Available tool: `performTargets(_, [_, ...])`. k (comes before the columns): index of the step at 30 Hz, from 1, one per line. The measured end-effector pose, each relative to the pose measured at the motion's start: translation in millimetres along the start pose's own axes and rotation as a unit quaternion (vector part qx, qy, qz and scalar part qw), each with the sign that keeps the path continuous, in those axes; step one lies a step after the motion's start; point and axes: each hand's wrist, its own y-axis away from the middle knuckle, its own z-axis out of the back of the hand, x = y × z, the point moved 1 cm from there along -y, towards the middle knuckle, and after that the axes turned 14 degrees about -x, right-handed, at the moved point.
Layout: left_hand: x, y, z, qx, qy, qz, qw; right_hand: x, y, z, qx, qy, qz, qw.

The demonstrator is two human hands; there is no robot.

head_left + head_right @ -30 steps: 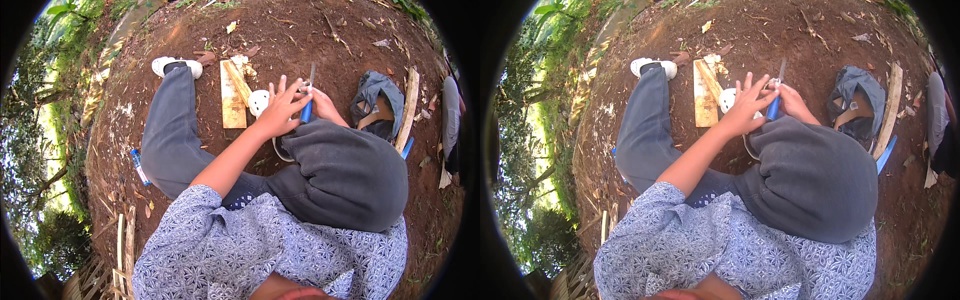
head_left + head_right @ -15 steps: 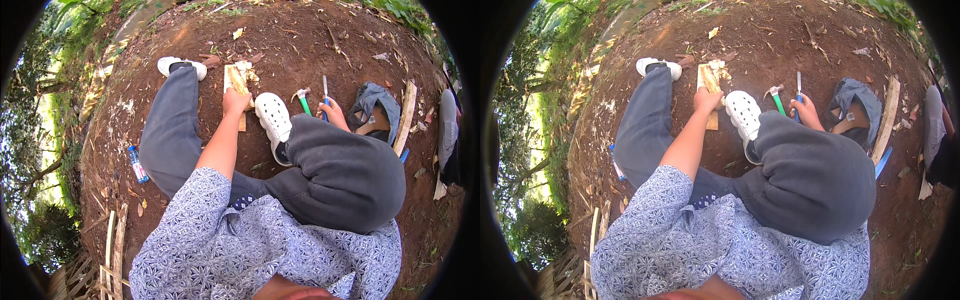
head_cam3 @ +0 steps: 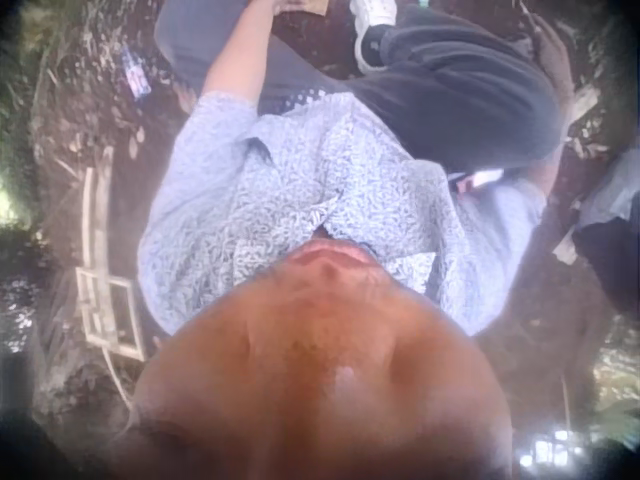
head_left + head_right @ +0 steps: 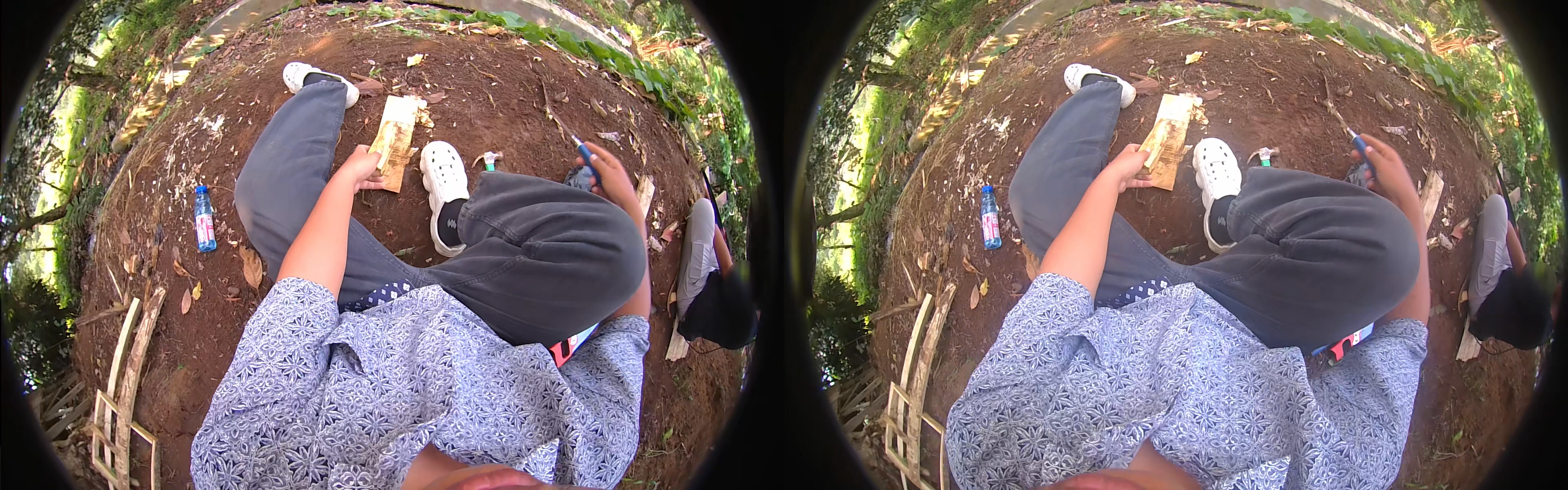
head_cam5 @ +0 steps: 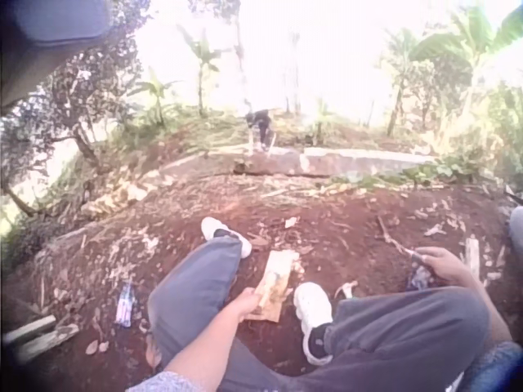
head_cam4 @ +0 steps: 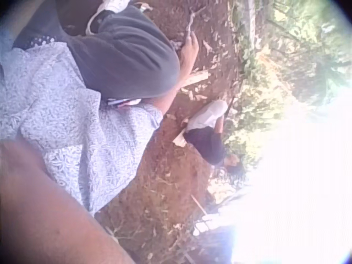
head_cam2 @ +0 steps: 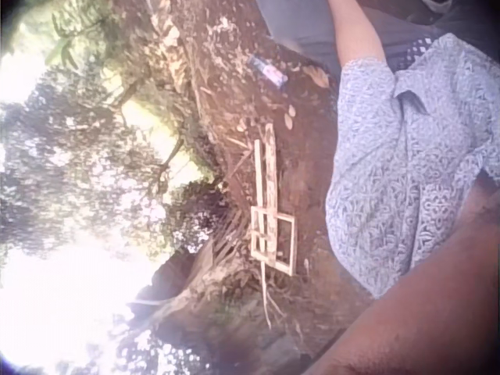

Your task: The person sits cross-legged on the ground and uses a hammer and a chisel to carve a piece of wood. They repeatedly strike the chisel to remove wood shavings and shape the material.

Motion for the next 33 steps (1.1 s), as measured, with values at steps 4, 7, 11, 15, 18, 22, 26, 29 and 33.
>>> performTargets(4, [-4.6, 8.7, -3.6, 0.040, -0.015, -0.032, 0.999, 117.1, 45.1, 5.2, -0.061, 0.136, 0.164, 0.975])
performTargets(7, [2.4, 6.7, -5.6, 0.048, -0.129, -0.117, 0.984, 165.6, 65.5, -60.8, -0.016, 0.234, 0.289, 0.928])
performTargets(11, [15.7, -17.8, -14.0, 0.022, -0.160, -0.111, 0.981, 156.8, 75.0, -196.1, 0.130, 0.280, 0.301, 0.902])
performTargets(15, [4.1, 1.4, -15.8, 0.025, -0.083, -0.104, 0.991, 51.8, 50.0, -302.5, 0.171, 0.299, 0.229, 0.910])
performTargets(18, [15.2, 0.0, -8.5, -0.002, 0.016, -0.041, 0.999, 19.3, 75.6, -329.8, 0.141, 0.222, 0.174, 0.949])
performTargets(22, [15.1, 1.4, 1.7, 0.016, 0.046, -0.007, 0.999, 22.5, 80.5, -333.3, 0.143, 0.217, 0.149, 0.954])
performTargets(26, [14.3, -1.3, 14.6, 0.057, 0.016, 0.010, 0.998, 39.1, 85.8, -318.3, 0.148, 0.217, 0.131, 0.956])
performTargets(29, [16.1, -8.0, 9.6, 0.048, 0.035, 0.025, 0.998, 42.4, 85.4, -307.1, 0.145, 0.214, 0.111, 0.960])
performTargets(33, [16.1, -0.9, -1.3, 0.054, 0.068, 0.036, 0.996, 52.2, 78.4, -298.9, 0.161, 0.268, 0.142, 0.939])
